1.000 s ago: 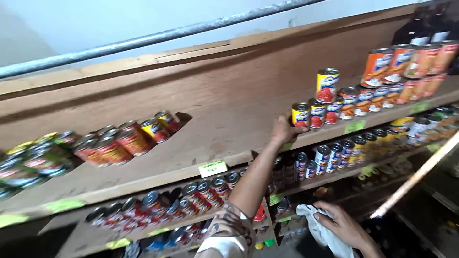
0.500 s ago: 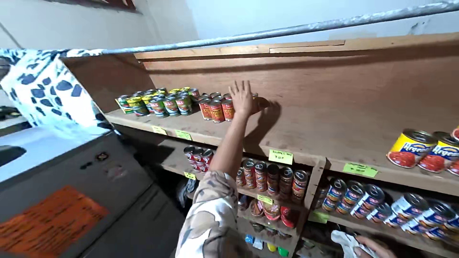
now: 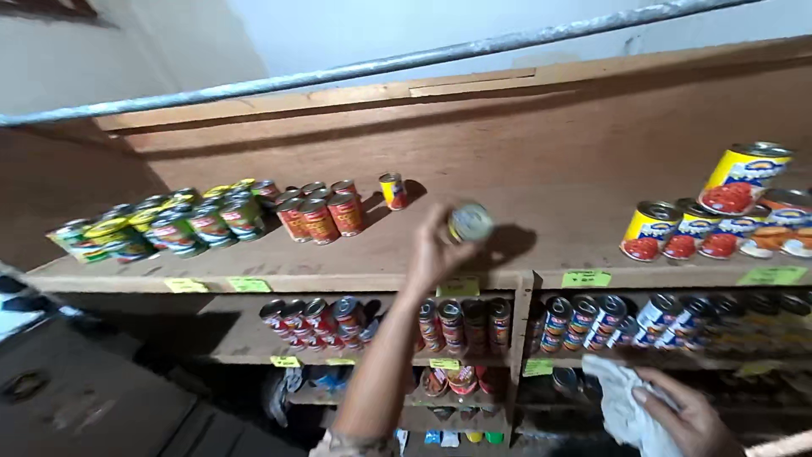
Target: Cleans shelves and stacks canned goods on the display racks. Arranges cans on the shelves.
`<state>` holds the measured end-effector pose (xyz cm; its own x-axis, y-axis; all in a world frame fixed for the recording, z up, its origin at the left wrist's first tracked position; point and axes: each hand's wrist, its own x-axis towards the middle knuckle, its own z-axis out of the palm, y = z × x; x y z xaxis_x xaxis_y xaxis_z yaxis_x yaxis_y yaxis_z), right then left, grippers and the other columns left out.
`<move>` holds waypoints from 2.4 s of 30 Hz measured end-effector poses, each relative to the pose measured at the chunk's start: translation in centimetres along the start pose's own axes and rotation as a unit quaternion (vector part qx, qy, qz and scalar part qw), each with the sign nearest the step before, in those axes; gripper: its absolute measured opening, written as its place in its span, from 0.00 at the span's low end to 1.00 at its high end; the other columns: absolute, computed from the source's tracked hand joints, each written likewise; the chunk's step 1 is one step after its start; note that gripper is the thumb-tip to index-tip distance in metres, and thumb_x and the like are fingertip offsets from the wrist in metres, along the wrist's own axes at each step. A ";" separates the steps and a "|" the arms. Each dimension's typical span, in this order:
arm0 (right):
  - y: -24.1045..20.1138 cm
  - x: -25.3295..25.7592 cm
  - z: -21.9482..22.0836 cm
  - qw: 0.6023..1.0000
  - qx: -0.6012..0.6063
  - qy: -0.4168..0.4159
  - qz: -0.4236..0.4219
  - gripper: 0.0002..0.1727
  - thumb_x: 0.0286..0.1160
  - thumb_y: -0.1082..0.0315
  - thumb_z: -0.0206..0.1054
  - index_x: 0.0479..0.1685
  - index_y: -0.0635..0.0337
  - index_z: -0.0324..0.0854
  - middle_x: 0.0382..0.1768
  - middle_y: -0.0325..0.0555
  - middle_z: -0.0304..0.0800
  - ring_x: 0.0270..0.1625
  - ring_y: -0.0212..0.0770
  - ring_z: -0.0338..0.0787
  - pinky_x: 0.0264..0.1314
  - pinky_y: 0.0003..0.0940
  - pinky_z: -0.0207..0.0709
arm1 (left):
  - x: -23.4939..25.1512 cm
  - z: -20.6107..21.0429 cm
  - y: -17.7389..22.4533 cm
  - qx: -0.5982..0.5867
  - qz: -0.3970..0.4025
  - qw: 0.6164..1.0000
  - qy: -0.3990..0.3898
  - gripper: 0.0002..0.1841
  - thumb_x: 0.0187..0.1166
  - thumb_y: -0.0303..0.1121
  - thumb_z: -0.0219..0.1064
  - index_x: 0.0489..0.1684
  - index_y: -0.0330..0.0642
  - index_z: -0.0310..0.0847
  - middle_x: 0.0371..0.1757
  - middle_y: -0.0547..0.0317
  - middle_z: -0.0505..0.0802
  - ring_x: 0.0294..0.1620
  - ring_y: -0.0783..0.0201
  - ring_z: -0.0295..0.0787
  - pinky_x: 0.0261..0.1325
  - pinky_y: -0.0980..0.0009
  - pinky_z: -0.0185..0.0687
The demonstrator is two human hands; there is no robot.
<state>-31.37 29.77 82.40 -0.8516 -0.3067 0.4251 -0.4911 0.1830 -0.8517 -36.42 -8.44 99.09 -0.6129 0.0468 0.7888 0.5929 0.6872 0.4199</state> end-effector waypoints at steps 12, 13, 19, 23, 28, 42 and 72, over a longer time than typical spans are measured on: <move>-4.5 2.1 2.1 0.862 -0.447 0.205 -0.125 0.23 0.83 0.57 0.58 0.63 0.64 0.88 0.68 0.61 0.87 0.73 0.63 0.84 0.73 0.51 0.79 | -10.0 20.8 9.7 -0.234 -0.023 0.962 -0.137 0.22 0.57 0.28 0.80 0.52 0.28 0.89 0.52 0.47 0.96 0.54 0.65 0.95 0.63 0.66 0.88; -4.3 1.9 2.0 0.846 -0.474 0.210 -0.125 0.20 0.82 0.60 0.59 0.58 0.62 0.90 0.64 0.58 0.90 0.69 0.62 0.87 0.69 0.50 0.82 | -10.2 21.8 9.8 -0.236 -0.024 0.962 -0.139 0.20 0.57 0.26 0.79 0.51 0.28 0.90 0.51 0.47 0.96 0.52 0.64 0.95 0.62 0.65 0.89; -3.6 -1.1 -3.7 0.894 -0.430 0.118 -0.043 0.10 0.68 0.71 0.66 0.43 0.63 0.91 0.50 0.59 0.91 0.53 0.58 0.92 0.52 0.51 0.88 | -10.9 24.2 9.6 -0.313 -0.109 0.913 -0.240 0.35 0.55 0.28 0.86 0.69 0.30 0.82 0.63 0.46 0.93 0.64 0.63 0.91 0.72 0.65 0.83; -3.9 -2.0 -5.8 0.896 -0.411 0.167 -0.003 0.14 0.74 0.71 0.64 0.51 0.64 0.92 0.57 0.65 0.89 0.58 0.63 0.90 0.59 0.55 0.86 | -11.1 24.7 10.6 -0.320 -0.117 0.901 -0.269 0.37 0.56 0.29 0.86 0.71 0.28 0.80 0.65 0.44 0.91 0.66 0.61 0.90 0.74 0.65 0.82; -2.7 -1.3 -3.9 0.893 -0.435 0.112 -0.003 0.17 0.80 0.68 0.63 0.62 0.65 0.87 0.64 0.66 0.86 0.63 0.66 0.89 0.60 0.55 0.86 | -11.4 25.3 11.2 -0.262 -0.064 0.926 -0.264 0.32 0.57 0.30 0.85 0.66 0.29 0.84 0.62 0.43 0.93 0.63 0.58 0.92 0.71 0.61 0.84; -3.3 -1.9 -5.3 0.931 -0.257 0.259 -0.007 0.22 0.81 0.63 0.58 0.62 0.70 0.86 0.64 0.63 0.89 0.68 0.49 0.88 0.73 0.44 0.79 | -12.0 26.5 13.5 -0.557 -0.464 0.642 -0.248 0.23 0.83 0.20 0.61 0.77 0.32 0.65 0.51 0.53 0.89 0.42 0.68 0.90 0.47 0.72 0.89; 1.2 -7.0 -2.7 0.988 0.003 0.017 0.153 0.13 0.77 0.66 0.65 0.50 0.66 0.88 0.41 0.45 0.93 0.43 0.26 0.90 0.54 0.26 0.85 | 1.9 19.7 14.4 -0.397 -0.014 0.918 -0.002 0.39 0.65 0.41 0.82 0.76 0.32 0.70 0.65 0.58 0.88 0.60 0.75 0.87 0.64 0.72 0.86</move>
<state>-26.50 34.65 79.18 -0.9656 -0.2066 0.1581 -0.2094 0.2568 -0.9435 -39.32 15.83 97.79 -0.6350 0.0408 0.7714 0.7693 -0.0574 0.6363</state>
